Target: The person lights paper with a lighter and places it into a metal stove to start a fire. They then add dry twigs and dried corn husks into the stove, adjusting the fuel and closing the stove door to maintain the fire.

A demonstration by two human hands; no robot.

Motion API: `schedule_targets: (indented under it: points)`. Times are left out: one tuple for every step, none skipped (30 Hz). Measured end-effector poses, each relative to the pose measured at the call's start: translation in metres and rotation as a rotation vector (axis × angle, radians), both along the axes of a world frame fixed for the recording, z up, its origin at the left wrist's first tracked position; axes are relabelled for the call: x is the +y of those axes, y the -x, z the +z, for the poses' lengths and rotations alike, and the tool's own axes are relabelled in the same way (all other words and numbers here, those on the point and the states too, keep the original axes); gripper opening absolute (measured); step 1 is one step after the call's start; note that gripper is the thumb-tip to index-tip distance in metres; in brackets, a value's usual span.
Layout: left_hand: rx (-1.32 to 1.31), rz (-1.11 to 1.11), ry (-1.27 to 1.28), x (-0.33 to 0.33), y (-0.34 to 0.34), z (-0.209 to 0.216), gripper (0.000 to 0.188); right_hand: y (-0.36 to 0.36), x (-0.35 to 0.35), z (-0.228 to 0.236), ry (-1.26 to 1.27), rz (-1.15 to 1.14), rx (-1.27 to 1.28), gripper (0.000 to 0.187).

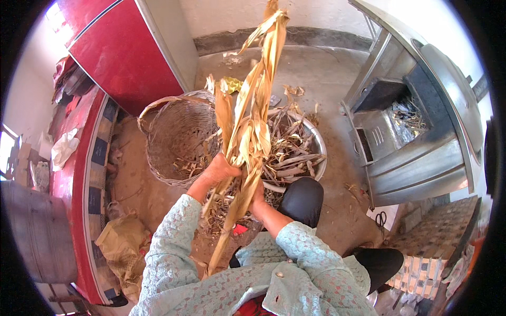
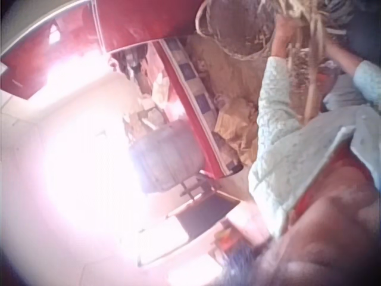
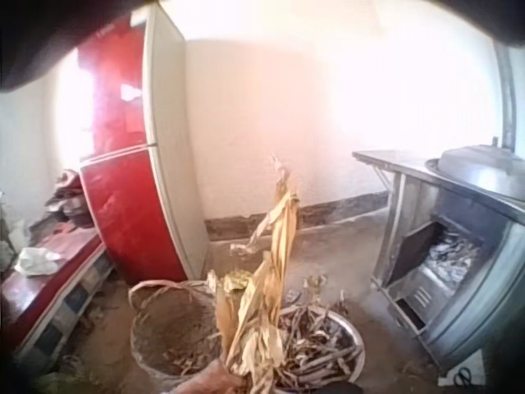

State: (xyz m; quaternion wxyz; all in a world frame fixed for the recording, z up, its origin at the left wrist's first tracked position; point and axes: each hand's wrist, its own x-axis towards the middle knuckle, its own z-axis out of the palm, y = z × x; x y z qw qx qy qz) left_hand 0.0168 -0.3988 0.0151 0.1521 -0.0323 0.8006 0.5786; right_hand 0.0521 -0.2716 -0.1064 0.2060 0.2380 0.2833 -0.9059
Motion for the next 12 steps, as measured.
schedule_targets:
  points:
    - [0.037, 0.065, 0.201, -0.023, 0.007, -0.042, 0.038, 0.002, 0.001, 0.000, -0.063, -0.007, 0.019, 0.038]
    - [0.108, 0.050, 0.284, -0.024, 0.005, -0.035, 0.038, 0.011, 0.011, 0.001, -0.139, -0.030, 0.047, 0.036]
    - [0.180, 0.042, 0.375, -0.027, 0.002, -0.026, 0.038, 0.020, 0.017, 0.007, -0.253, -0.107, 0.068, 0.032]
    - [0.226, 0.045, 0.399, -0.031, -0.001, -0.028, 0.040, 0.032, 0.025, 0.014, -0.365, -0.187, 0.090, 0.029]
    - [0.263, 0.051, 0.424, -0.036, -0.011, -0.035, 0.043, 0.039, 0.031, 0.022, -0.478, -0.261, 0.106, 0.026]
    - [0.297, 0.057, 0.450, -0.039, -0.020, -0.037, 0.046, 0.045, 0.036, 0.032, -0.481, -0.218, 0.157, 0.027]
    - [0.320, 0.050, 0.515, -0.041, -0.028, -0.037, 0.050, 0.052, 0.040, 0.042, -0.483, -0.174, 0.208, 0.027]
    - [0.348, 0.040, 0.576, -0.038, -0.032, -0.032, 0.053, 0.058, 0.047, 0.053, -0.468, -0.127, 0.276, 0.029]
    - [0.375, 0.033, 0.639, -0.037, -0.037, -0.029, 0.058, 0.064, 0.049, 0.068, -0.488, -0.164, 0.363, 0.037]
    - [0.339, -0.014, 0.728, -0.042, -0.039, -0.038, 0.071, 0.070, 0.051, 0.072, -0.482, -0.118, 0.431, 0.044]
    - [0.352, -0.032, 0.764, -0.036, -0.040, -0.031, 0.071, 0.078, 0.057, 0.078, -0.485, -0.079, 0.503, 0.053]
    - [0.364, -0.050, 0.801, -0.026, -0.042, -0.023, 0.071, 0.085, 0.062, 0.085, -0.490, -0.009, 0.476, 0.057]
